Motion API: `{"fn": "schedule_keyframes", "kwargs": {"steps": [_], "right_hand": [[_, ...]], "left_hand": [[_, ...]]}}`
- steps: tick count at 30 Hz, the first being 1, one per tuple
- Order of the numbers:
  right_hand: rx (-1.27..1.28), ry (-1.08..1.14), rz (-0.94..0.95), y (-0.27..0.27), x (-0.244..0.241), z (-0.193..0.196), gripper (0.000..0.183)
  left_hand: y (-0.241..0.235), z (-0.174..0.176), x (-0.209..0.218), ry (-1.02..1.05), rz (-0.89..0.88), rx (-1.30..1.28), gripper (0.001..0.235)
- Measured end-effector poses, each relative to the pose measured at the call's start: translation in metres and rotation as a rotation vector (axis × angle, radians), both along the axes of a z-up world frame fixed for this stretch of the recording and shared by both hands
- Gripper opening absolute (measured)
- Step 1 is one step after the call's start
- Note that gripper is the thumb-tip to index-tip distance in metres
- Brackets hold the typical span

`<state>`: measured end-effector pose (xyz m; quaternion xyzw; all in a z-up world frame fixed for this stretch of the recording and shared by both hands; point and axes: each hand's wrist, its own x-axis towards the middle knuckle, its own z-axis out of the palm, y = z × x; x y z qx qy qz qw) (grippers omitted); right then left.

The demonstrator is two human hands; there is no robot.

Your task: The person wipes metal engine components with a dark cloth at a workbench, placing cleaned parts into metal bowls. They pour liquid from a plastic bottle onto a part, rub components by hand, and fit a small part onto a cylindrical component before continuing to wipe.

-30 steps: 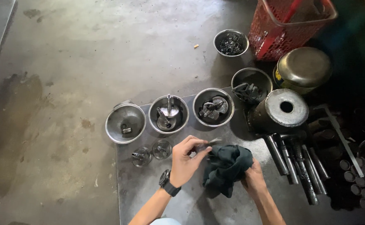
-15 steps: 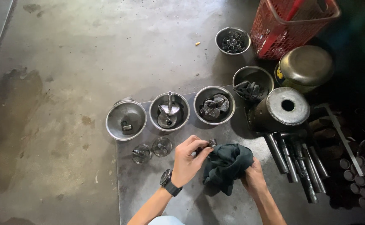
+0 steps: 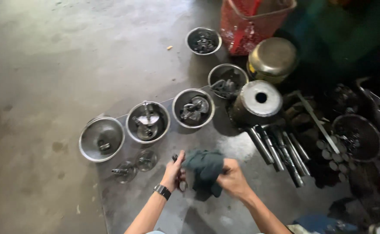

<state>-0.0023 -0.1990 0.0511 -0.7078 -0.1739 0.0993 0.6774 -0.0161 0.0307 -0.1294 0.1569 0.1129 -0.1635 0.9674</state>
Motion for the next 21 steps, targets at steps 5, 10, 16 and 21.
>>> {"fn": "schedule_keyframes", "kwargs": {"steps": [5,10,16,21], "right_hand": [[0.147,0.153,0.275,-0.010,0.008,0.018,0.013],[-0.665,-0.305,-0.312,-0.043,0.025,-0.040,0.058],[0.250,0.361,-0.090,-0.031,0.002,-0.108,0.053],[0.228,0.324,-0.150,-0.034,0.005,-0.124,0.059]], "left_hand": [[-0.026,0.116,0.013,0.313,-0.304,0.430,0.058],[-0.036,0.106,0.038,-0.285,-0.422,0.799,0.028],[-0.055,0.089,0.047,-0.665,-0.174,1.442,0.017],[-0.048,0.107,0.039,-0.679,-0.056,1.694,0.021]]}}
